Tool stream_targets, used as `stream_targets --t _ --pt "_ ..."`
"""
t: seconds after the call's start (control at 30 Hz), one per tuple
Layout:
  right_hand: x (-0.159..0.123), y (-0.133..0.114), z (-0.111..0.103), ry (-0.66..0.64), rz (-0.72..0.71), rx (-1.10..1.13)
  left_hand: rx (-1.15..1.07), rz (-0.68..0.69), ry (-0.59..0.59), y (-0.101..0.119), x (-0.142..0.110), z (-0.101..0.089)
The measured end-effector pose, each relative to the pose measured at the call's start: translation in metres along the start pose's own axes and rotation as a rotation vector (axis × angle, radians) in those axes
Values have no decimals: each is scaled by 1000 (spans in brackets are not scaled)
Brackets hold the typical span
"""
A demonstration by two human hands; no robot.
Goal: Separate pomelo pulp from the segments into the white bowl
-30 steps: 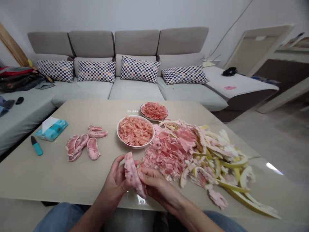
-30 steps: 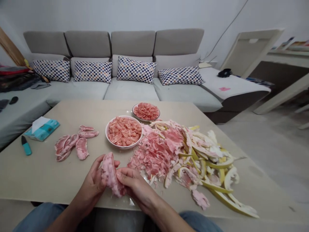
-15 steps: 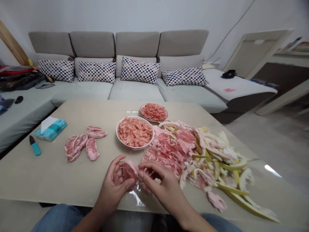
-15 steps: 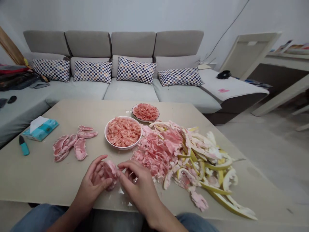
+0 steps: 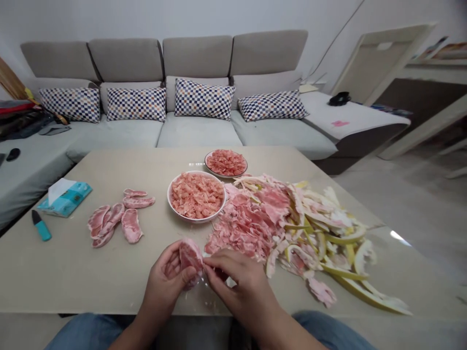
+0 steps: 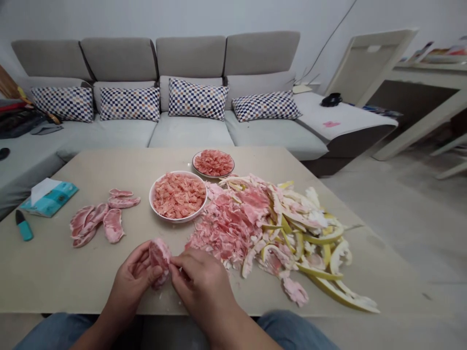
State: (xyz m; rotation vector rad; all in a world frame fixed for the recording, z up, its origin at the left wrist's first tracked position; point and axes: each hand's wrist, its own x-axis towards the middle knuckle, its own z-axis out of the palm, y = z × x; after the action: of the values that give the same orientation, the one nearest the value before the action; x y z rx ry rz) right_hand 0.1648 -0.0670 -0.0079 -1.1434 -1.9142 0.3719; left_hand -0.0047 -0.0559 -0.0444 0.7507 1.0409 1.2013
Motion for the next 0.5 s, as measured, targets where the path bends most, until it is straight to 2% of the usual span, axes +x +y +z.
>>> stream_targets --t 0.13,0.3,0.5 --pt "-2 -3 2 -11 -19 -177 80 -33 -12 -3 1 -5" --pt "3 -3 -3 -55 128 -47 57 -59 -109 -1 0 -7" --pt "20 14 -32 71 285 -26 16 -119 -233 -2 -3 -10"
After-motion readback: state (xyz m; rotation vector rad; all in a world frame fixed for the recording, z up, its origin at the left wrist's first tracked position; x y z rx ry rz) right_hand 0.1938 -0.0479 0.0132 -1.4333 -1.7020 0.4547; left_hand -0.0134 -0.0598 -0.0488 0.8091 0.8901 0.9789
